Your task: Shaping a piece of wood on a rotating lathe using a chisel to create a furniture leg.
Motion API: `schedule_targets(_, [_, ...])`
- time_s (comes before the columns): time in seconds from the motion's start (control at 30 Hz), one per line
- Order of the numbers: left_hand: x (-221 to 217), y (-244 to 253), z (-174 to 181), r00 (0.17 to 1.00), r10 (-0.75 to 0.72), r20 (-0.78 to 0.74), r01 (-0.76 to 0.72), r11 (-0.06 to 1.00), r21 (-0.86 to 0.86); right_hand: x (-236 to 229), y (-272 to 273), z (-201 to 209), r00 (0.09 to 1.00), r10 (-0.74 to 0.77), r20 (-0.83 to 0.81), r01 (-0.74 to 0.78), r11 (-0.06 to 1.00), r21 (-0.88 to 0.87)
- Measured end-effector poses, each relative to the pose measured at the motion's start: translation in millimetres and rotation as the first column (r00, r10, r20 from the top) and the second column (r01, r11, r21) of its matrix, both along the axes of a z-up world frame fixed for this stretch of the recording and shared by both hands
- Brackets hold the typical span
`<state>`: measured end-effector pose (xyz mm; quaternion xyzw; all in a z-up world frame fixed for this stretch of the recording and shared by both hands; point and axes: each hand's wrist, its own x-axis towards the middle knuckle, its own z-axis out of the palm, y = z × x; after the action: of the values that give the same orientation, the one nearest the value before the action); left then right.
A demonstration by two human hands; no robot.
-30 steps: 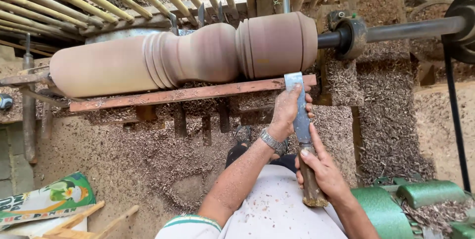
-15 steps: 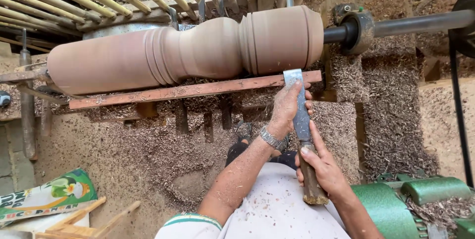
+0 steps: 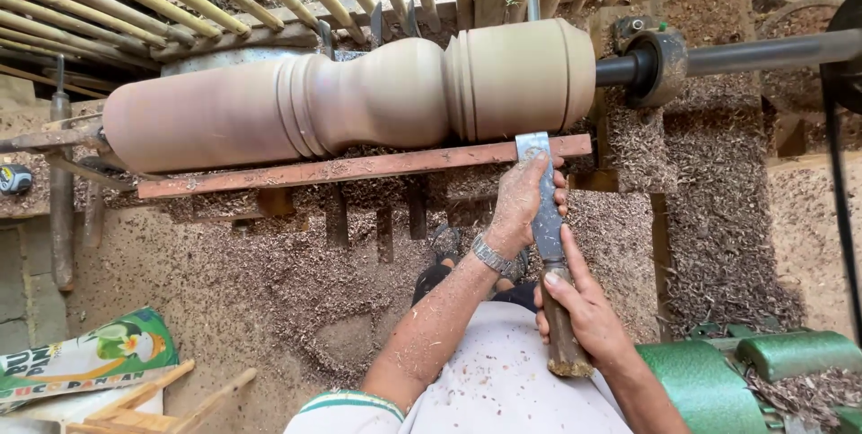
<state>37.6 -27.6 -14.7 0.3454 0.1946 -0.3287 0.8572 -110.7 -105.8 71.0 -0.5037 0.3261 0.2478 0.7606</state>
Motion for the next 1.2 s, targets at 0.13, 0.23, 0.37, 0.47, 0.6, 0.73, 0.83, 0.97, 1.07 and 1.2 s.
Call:
schedule_targets(0.13, [0,3,3,1.0,-0.005,-0.007,0.005,1.0,-0.022,0,1,-4,1.0,0.012,0.012,-0.012,1.0,-0.005])
schedule_targets(0.23, [1,5,6,0.999,-0.017,-0.038,0.017,1.0,-0.013,0,4,-1,1.0,0.019,0.002,-0.019,1.0,-0.015])
schedule_targets(0.37, [2,8,9,1.0,-0.016,-0.011,0.016,0.999,0.029,2,8,6,0.999,0.026,-0.022,-0.026,0.999,-0.033])
schedule_targets(0.47, [2,10,6,1.0,-0.013,-0.002,0.013,1.0,0.025,6,11,12,0.999,0.038,-0.039,-0.04,0.997,-0.059])
schedule_targets(0.6, [0,13,2,1.0,0.002,0.008,-0.002,1.0,-0.019,7,13,10,0.999,0.039,-0.032,-0.041,0.997,-0.068])
schedule_targets(0.73, [0,15,1,1.0,0.002,0.022,-0.002,1.0,0.013,7,17,9,0.999,0.033,-0.015,-0.034,0.998,-0.061])
schedule_targets(0.83, [-1,17,2,1.0,0.007,0.004,-0.007,1.0,0.008,5,18,7,0.999,0.031,-0.009,-0.031,0.997,-0.065])
schedule_targets(0.97, [1,18,4,1.0,-0.001,0.009,0.001,1.0,0.007,2,20,6,1.0,0.027,0.002,-0.026,0.998,-0.05])
schedule_targets(1.07, [3,20,7,1.0,-0.002,0.019,0.002,1.0,0.02,3,21,6,1.0,0.03,-0.001,-0.03,0.998,-0.05])
schedule_targets(1.2, [0,22,3,1.0,0.019,0.009,-0.019,0.999,-0.027,2,22,1,0.999,0.029,0.019,-0.029,0.999,-0.035])
